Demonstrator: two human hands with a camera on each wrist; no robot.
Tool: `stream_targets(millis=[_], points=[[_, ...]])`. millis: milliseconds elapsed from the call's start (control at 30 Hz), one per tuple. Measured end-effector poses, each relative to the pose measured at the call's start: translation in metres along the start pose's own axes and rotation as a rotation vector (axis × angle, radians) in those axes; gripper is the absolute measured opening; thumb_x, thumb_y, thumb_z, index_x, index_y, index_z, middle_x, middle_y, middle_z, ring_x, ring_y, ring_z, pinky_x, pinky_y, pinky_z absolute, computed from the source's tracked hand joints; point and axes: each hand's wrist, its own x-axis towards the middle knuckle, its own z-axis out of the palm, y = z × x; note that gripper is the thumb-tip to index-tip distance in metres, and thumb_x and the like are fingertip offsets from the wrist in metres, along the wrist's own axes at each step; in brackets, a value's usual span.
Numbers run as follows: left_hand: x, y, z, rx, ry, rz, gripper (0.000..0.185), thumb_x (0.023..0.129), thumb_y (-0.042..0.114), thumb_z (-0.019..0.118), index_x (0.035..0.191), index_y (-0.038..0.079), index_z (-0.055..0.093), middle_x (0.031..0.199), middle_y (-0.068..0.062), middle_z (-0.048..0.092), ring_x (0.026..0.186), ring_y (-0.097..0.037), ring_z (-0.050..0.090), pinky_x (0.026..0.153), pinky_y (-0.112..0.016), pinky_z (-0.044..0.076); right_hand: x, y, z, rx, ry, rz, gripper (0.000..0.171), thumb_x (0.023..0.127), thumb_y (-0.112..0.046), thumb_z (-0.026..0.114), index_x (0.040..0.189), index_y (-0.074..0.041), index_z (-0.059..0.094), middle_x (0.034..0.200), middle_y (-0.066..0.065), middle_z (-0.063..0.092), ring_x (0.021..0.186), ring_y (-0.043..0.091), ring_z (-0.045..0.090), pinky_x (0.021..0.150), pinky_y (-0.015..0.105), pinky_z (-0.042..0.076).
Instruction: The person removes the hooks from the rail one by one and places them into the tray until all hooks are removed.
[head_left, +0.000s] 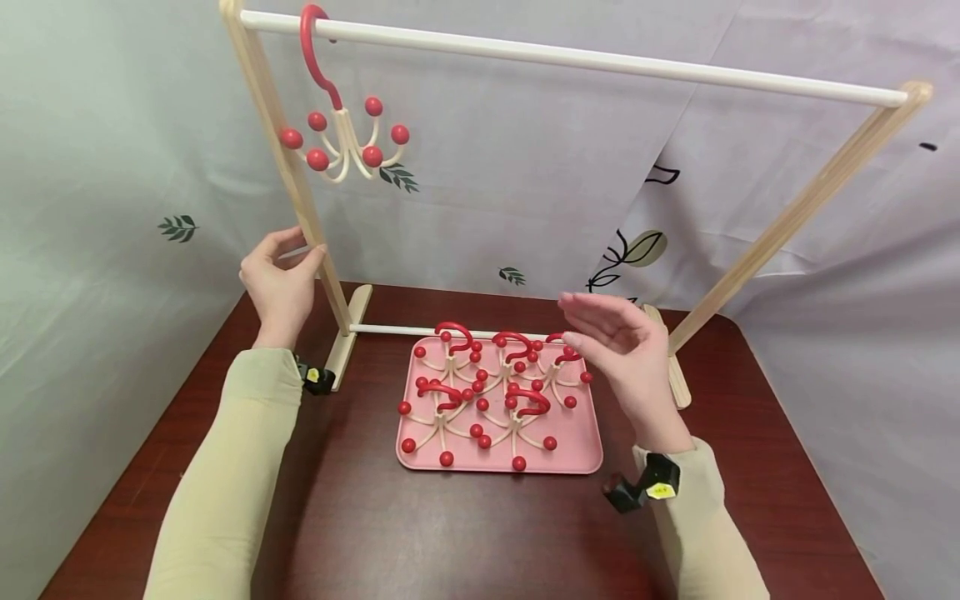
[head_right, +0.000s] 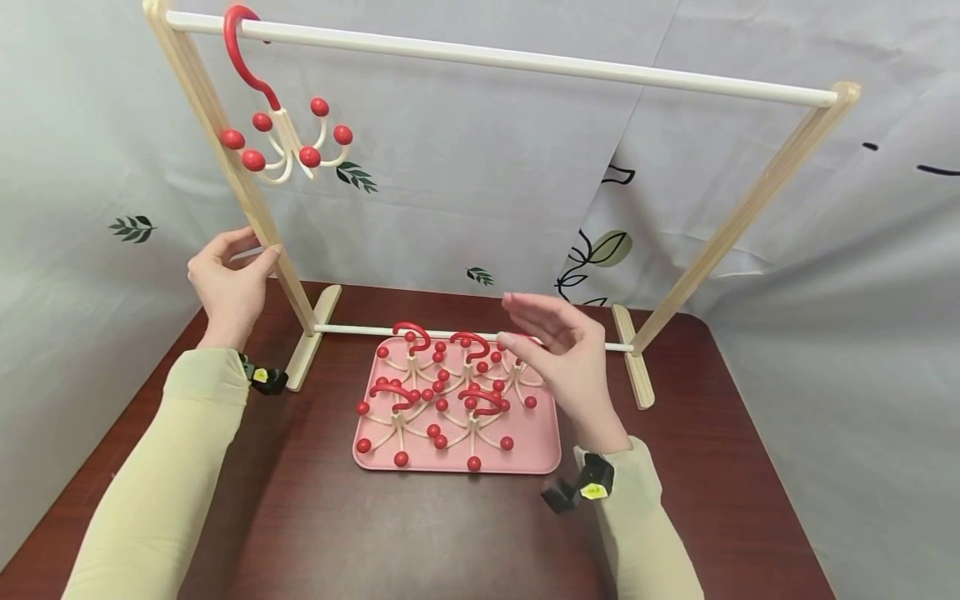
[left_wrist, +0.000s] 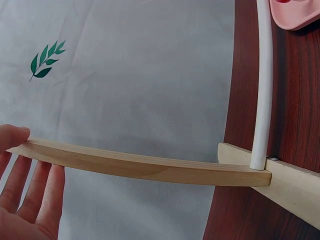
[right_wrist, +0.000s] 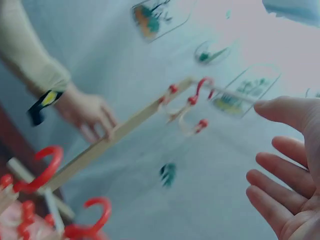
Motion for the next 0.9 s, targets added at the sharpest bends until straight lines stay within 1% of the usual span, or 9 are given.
stream_targets(millis=[167,367,433,533,633,833,900], points=[[0.000,0.000,0.000,0.001,0.001,-0.005,0.032,0.088,0.024,0.082,0.119,0.022,0.077,0.115,-0.001,0.073,0.098,-0.013,0.072,0.083,-0.028,0.059,0.025,-0.018,0.018,0.034,-0.009,-0.066,0.043,0.083,0.010,0.079,0.125,0.007,0.067,0.124,0.026,0.066,0.116,0.039,0.064,0.101,0.048,0.050],[0.001,0.000,0.000,-0.005,0.002,-0.001,0.032,0.088,0.022,0.082,0.119,0.022,0.077,0.114,-0.002,0.073,0.097,-0.013,0.072,0.084,-0.029,0.059,0.056,-0.032,0.039,0.058,-0.075,-0.168,0.042,0.082,0.012,0.079,0.122,0.006,0.069,0.123,0.025,0.067,0.117,0.040,0.064,0.104,0.049,0.048],[0.001,-0.001,0.000,-0.007,0.002,-0.002,0.032,0.088,0.022,0.082,0.119,0.021,0.077,0.114,-0.002,0.073,0.097,-0.013,0.072,0.084,-0.030,0.059,0.065,-0.035,0.044,0.057,-0.097,-0.176,0.041,0.082,0.011,0.079,0.122,0.004,0.070,0.123,0.023,0.068,0.117,0.038,0.064,0.104,0.048,0.048],[0.001,-0.001,0.001,-0.006,0.000,-0.002,0.032,0.088,0.023,0.082,0.119,0.021,0.077,0.115,-0.002,0.073,0.098,-0.013,0.072,0.085,-0.030,0.059,0.077,-0.036,0.052,0.052,-0.127,-0.170,0.041,0.083,0.008,0.079,0.122,0.002,0.071,0.123,0.020,0.069,0.118,0.036,0.064,0.104,0.047,0.049],[0.001,-0.001,0.001,-0.003,-0.002,-0.002,0.032,0.088,0.023,0.083,0.120,0.021,0.077,0.115,-0.002,0.073,0.098,-0.013,0.072,0.085,-0.031,0.059,0.086,-0.036,0.056,0.050,-0.139,-0.148,0.040,0.085,0.006,0.079,0.123,-0.001,0.071,0.124,0.018,0.069,0.119,0.034,0.064,0.103,0.046,0.049],[0.002,-0.001,0.001,-0.001,0.000,0.009,0.032,0.088,0.023,0.083,0.120,0.021,0.077,0.115,-0.002,0.073,0.098,-0.014,0.072,0.085,-0.031,0.059,0.106,-0.034,0.067,0.129,-0.122,-0.070,0.037,0.085,0.006,0.078,0.121,-0.003,0.072,0.124,0.016,0.069,0.119,0.031,0.064,0.100,0.045,0.052],[0.002,-0.001,0.001,-0.002,-0.001,0.012,0.032,0.088,0.023,0.082,0.120,0.021,0.077,0.115,-0.002,0.073,0.098,-0.014,0.072,0.085,-0.031,0.059,0.114,-0.034,0.073,0.140,-0.127,-0.073,0.036,0.086,0.005,0.078,0.120,-0.003,0.072,0.124,0.017,0.069,0.119,0.031,0.064,0.099,0.044,0.053]])
